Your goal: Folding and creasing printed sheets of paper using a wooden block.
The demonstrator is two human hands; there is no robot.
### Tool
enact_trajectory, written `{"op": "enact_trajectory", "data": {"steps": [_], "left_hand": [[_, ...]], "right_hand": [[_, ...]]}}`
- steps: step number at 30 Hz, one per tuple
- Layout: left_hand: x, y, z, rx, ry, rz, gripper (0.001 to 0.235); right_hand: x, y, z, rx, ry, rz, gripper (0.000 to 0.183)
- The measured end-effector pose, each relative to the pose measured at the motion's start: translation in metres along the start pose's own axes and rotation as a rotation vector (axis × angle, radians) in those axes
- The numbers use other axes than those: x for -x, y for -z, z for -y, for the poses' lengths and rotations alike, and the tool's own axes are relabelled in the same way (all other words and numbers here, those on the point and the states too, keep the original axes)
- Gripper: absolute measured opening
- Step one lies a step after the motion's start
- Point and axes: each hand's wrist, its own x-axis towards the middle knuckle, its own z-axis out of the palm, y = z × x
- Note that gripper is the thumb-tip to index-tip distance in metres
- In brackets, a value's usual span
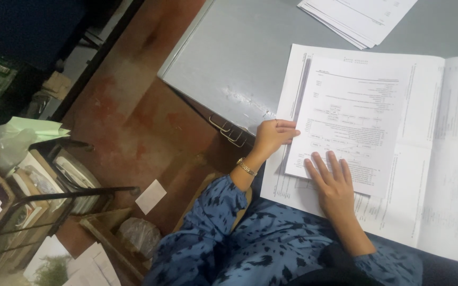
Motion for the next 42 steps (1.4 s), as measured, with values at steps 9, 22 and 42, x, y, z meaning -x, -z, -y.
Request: {"op": "enact_trajectory", "data": {"steps": [9, 22, 42], "left_hand": [[0.001, 0.0, -0.001, -0.012, 0.001, -0.008, 0.038], [0.002, -0.001, 0.0, -0.008, -0.028, -0.009, 0.039], [-0.058, 0.023, -0.022, -0.144, -0.044, -0.083, 0.043]], "right_hand": [[0.001, -0.004, -0.002, -0.01, 0.011, -0.021, 0.052], [0.002, -0.007, -0.004, 0.016, 0.031, -0.054, 0.049], [-0.037, -0.012, -0.08, 0.213, -0.186, 0.031, 0.043]]}}
